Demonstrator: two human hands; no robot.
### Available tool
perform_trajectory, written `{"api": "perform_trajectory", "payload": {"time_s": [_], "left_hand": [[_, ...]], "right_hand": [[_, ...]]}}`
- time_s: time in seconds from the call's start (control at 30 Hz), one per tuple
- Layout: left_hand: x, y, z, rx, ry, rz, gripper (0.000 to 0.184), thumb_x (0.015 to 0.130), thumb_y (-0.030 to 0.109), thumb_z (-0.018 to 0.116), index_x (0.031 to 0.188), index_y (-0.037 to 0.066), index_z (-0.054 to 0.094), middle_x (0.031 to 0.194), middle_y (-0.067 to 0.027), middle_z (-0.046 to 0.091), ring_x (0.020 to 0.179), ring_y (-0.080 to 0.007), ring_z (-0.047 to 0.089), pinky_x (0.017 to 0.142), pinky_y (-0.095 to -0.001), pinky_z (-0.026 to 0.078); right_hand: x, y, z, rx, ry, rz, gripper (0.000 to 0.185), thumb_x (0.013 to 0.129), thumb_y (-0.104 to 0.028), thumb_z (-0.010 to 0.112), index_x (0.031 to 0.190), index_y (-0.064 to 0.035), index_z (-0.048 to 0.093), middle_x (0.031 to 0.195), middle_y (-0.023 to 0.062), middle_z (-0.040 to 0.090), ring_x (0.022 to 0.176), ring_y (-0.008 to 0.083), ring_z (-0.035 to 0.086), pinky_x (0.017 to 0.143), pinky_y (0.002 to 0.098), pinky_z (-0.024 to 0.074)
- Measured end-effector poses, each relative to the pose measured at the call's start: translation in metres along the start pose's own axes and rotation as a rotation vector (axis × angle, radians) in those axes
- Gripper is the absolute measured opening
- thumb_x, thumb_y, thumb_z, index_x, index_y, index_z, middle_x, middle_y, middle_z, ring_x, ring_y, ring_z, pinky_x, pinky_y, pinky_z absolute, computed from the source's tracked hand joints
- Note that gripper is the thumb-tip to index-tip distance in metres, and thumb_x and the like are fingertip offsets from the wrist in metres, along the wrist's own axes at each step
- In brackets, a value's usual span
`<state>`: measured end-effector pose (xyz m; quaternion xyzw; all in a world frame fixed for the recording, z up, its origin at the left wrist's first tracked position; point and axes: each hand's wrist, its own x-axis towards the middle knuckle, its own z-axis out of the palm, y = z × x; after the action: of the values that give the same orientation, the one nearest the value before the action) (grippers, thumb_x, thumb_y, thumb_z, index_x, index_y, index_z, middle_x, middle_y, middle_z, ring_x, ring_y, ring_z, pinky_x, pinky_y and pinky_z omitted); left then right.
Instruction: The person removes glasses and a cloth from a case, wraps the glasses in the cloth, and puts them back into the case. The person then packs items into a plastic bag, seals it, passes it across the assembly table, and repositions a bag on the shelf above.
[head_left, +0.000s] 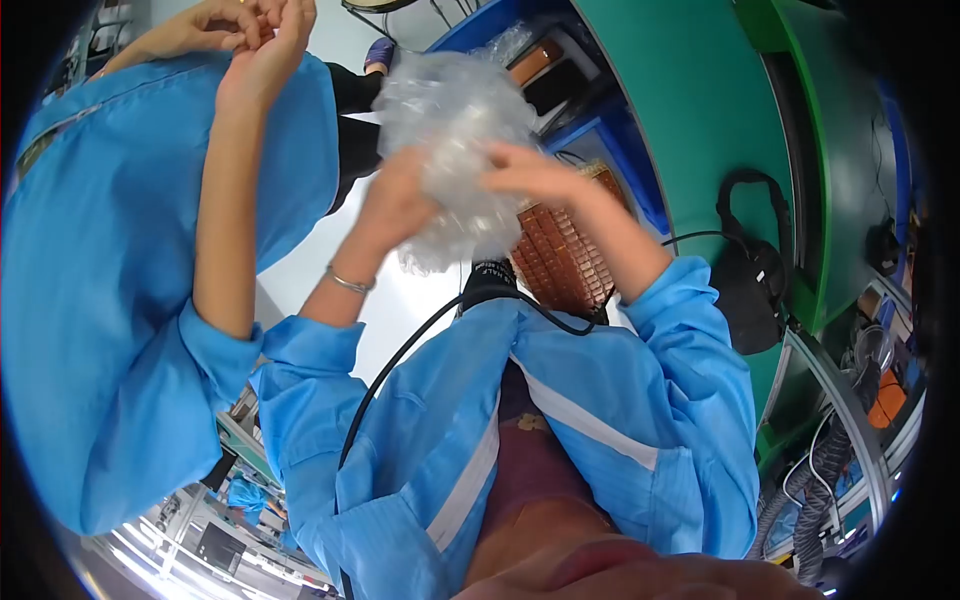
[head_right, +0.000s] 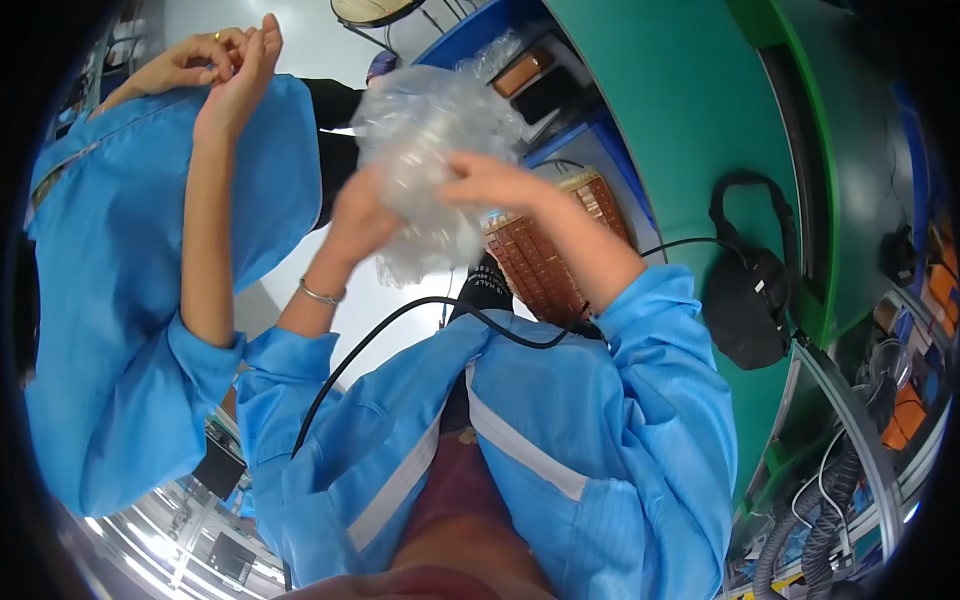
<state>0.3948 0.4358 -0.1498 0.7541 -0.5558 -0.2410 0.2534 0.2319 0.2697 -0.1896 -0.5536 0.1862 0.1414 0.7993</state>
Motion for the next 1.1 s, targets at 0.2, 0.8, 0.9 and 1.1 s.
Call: {"api": "perform_trajectory", "payload": {"time_s": [0.2,0.8,0.9,1.1], "left_hand": [[0.042,-0.026,-0.022,-0.339,0.34,-0.432,0.055,0.068,-0.003,0.066,0.121,0.0,0.052,0.113,-0.0133,0.061,0.104,-0.021,0.058,0.089,-0.0309,0.045],[0.182,-0.152,0.158,-0.001,0.162,-0.266,0.051,0.068,0.007,0.064,0.117,0.001,0.051,0.105,-0.0254,0.056,0.102,-0.0421,0.051,0.086,-0.0469,0.044],[0.181,-0.176,0.171,0.113,0.063,-0.309,0.048,0.07,0.009,0.061,0.117,0.001,0.051,0.102,-0.0243,0.056,0.099,-0.0412,0.053,0.084,-0.0476,0.045],[0.196,-0.19,0.184,0.227,-0.118,-0.479,0.049,0.072,0.01,0.06,0.118,-0.002,0.05,0.107,-0.0246,0.058,0.1,-0.039,0.057,0.086,-0.0475,0.046]], "right_hand": [[0.081,0.101,-0.116,0.33,0.834,0.184,0.051,0.078,-0.01,0.059,0.125,0.006,0.049,0.097,0.0148,0.065,0.091,0.0236,0.065,0.076,0.0338,0.0536],[0.184,0.241,-0.198,-0.261,1.275,0.89,0.029,0.085,-0.021,0.05,0.094,-0.0009,0.069,0.105,0.0226,0.065,0.1,0.0348,0.063,0.085,0.0387,0.051],[0.169,0.207,-0.183,-0.329,1.256,0.837,0.034,0.084,-0.026,0.05,0.094,0.0001,0.069,0.103,0.0236,0.065,0.101,0.0381,0.062,0.086,0.0412,0.0497],[0.136,0.158,-0.217,-0.581,1.168,0.709,0.031,0.081,-0.02,0.048,0.093,0.0008,0.068,0.103,0.0266,0.063,0.102,0.0406,0.059,0.089,0.0455,0.0465]]}}
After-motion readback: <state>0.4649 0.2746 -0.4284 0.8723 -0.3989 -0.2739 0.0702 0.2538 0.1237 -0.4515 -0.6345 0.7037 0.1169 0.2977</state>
